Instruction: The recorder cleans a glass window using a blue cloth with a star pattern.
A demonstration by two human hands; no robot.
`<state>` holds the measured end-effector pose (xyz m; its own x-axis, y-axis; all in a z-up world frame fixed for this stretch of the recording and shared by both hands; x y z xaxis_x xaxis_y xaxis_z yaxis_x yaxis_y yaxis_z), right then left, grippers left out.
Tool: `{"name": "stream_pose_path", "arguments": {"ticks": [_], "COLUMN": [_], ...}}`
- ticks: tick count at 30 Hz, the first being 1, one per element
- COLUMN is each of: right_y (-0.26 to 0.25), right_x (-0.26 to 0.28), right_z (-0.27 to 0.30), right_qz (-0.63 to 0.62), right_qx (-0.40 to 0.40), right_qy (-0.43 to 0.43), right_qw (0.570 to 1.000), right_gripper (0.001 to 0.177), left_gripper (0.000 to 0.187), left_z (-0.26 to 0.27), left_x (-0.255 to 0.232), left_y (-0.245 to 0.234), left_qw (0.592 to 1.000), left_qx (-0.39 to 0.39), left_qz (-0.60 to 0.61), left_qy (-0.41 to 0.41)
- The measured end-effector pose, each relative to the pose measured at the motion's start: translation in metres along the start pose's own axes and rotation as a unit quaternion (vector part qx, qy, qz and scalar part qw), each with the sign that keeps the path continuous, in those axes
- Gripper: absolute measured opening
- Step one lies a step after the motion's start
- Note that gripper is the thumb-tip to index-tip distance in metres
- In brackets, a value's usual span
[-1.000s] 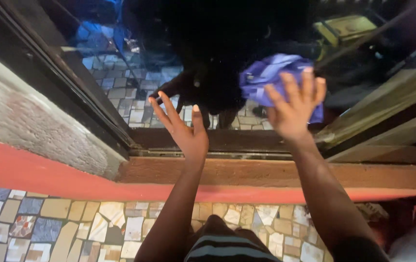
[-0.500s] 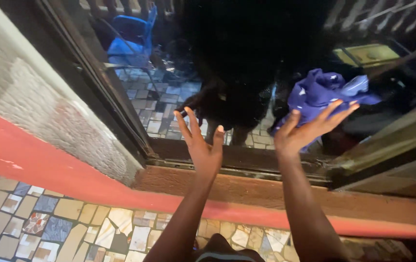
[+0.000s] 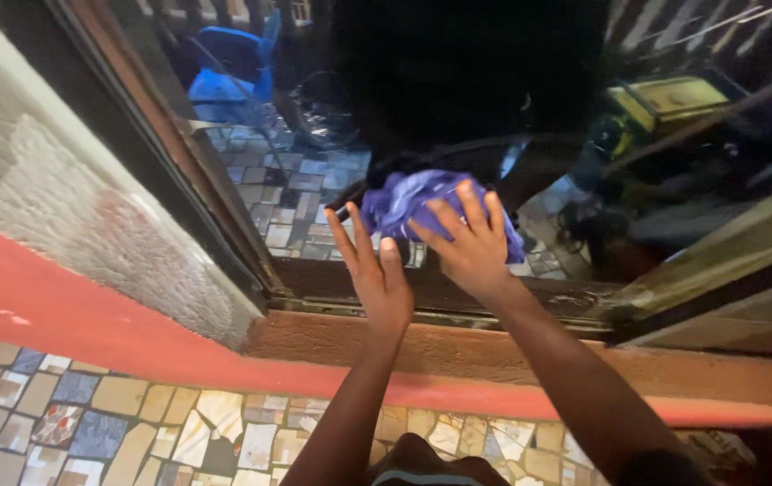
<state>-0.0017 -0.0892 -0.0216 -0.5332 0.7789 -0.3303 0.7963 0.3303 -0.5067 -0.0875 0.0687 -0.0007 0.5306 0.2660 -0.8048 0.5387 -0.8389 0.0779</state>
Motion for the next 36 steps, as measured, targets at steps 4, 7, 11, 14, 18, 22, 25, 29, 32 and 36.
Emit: {"name": "stream_pose_path", "arguments": {"ticks": [4,7,11,14,18,22,25,29,32,36], "right_y": [-0.030,-0.035,-0.048,-0.052,-0.045,-0.032,-0.022,0.004,0.018,0.018], "right_x": [-0.036,-0.076,-0.114,-0.113,-0.082,-0.044,-0.022,-0.001,0.008,0.001], "right_z": [0.016,0.047,0.076,0.082,0.057,0.026,0.013,0.019,0.024,0.036], "right_qz": [0.012,0.028,0.027,0.001,-0.063,-0.119,-0.094,-0.016,-0.023,-0.045], "right_qx": [0.034,-0.029,-0.143,-0.190,-0.240,-0.241,-0.231,-0.123,-0.045,0.019], "right_qy": [-0.091,-0.080,0.086,0.220,0.390,0.420,0.382,0.250,0.133,-0.025], "right_qw": [0.995,0.996,0.986,0.957,0.887,0.867,0.890,0.960,0.990,0.998], "right_gripper": [0.050,0.042,0.039,0.044,0.066,0.071,0.072,0.060,0.047,0.049], "left_gripper": [0.059,0.060,0.062,0.065,0.069,0.071,0.073,0.073,0.072,0.070], "left_z": [0.002,0.002,0.002,0.005,0.006,0.006,0.005,0.005,0.006,0.009], "left_x": [0.001,-0.001,-0.002,0.001,0.000,0.002,0.001,0.005,0.007,0.004], "left_y": [0.004,0.007,0.013,0.015,0.011,0.009,0.008,0.008,0.013,0.023], "left_qw": [1.000,1.000,1.000,0.999,1.000,1.000,1.000,1.000,1.000,0.998], "left_qx": [-0.009,-0.016,-0.014,-0.012,0.009,0.005,0.005,0.009,-0.002,-0.018], "left_qz": [-0.023,-0.018,-0.023,-0.030,-0.026,-0.011,0.017,0.022,-0.009,-0.055], "left_qy": [0.002,0.006,0.002,-0.007,-0.007,-0.014,-0.008,0.002,0.008,0.013]}}
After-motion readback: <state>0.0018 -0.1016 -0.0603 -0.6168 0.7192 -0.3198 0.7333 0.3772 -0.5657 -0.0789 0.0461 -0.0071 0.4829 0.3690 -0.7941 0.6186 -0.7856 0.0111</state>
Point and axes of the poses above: each hand's wrist, its own z-axis away from the middle knuckle, its own y-axis out of the palm, x = y × z, the point moved 2 cm from there along -z, towards the middle knuckle, and after that the axes turned 3 degrees about z, right-handed, at the moved point
